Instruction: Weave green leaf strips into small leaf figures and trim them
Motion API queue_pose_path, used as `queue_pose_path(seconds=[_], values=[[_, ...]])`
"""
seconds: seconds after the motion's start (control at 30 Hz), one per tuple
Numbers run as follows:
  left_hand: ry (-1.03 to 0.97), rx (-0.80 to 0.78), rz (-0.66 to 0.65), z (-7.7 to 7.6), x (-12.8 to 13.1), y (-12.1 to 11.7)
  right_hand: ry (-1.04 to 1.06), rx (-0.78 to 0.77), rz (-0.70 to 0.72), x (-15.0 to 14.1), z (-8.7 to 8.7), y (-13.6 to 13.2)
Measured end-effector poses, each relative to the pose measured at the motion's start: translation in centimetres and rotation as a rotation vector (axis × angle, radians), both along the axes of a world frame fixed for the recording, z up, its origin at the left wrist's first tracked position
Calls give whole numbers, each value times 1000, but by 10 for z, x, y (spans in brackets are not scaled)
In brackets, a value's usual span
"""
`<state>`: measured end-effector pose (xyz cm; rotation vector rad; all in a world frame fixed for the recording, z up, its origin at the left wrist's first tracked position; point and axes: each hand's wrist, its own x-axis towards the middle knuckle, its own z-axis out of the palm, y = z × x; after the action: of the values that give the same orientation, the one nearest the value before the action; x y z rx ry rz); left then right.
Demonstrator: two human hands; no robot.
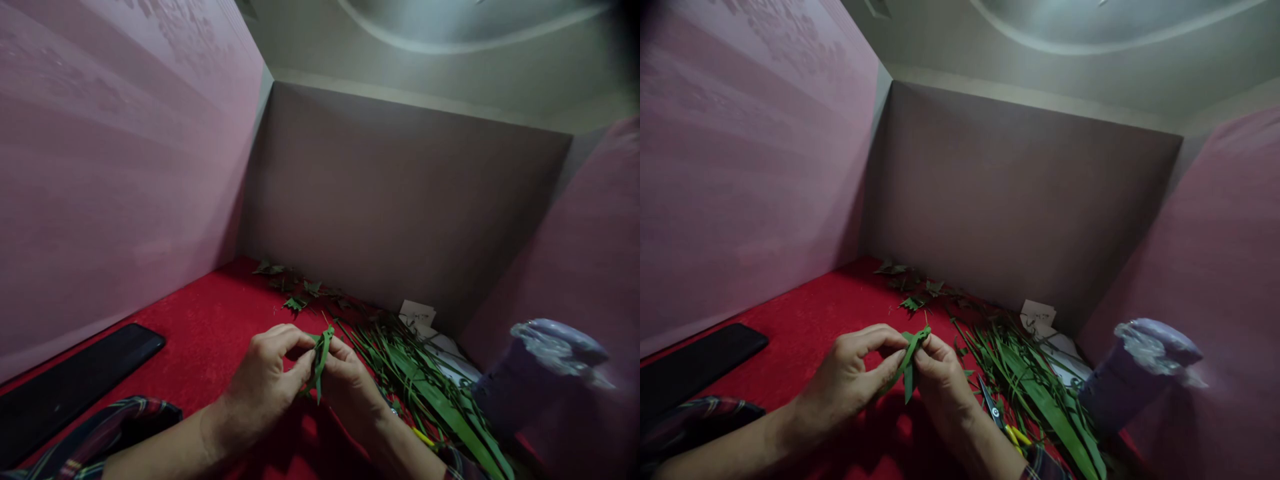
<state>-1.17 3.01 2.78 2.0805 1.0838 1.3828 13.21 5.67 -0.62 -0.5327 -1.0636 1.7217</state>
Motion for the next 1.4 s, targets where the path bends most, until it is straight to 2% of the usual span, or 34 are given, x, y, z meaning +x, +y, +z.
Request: queue_pose_path(seconds=[0.17,0.33,0.4,0.8,1.03,1.2,1.4], values=[[-41,-139,14,2,0,-1,-12,1,-56,1,-5,0],[-357,-466,-125,1,1,3,-39,25,-123,2,-6,-2],[-423,-534,-161,0,2,6,-46,25,-130,1,-5,-3],[-435,-618,-229,-5,-2,18,1,-134,-90,1,0,-5],[-457,-655,-261,1,-2,16,17,-196,-85,1,-1,-3],[-443,-662,-236,6,-1,14,5,-186,-76,2,-1,-4],[-378,-639,-141,2,0,13,-66,-63,-101,1,-4,-3]])
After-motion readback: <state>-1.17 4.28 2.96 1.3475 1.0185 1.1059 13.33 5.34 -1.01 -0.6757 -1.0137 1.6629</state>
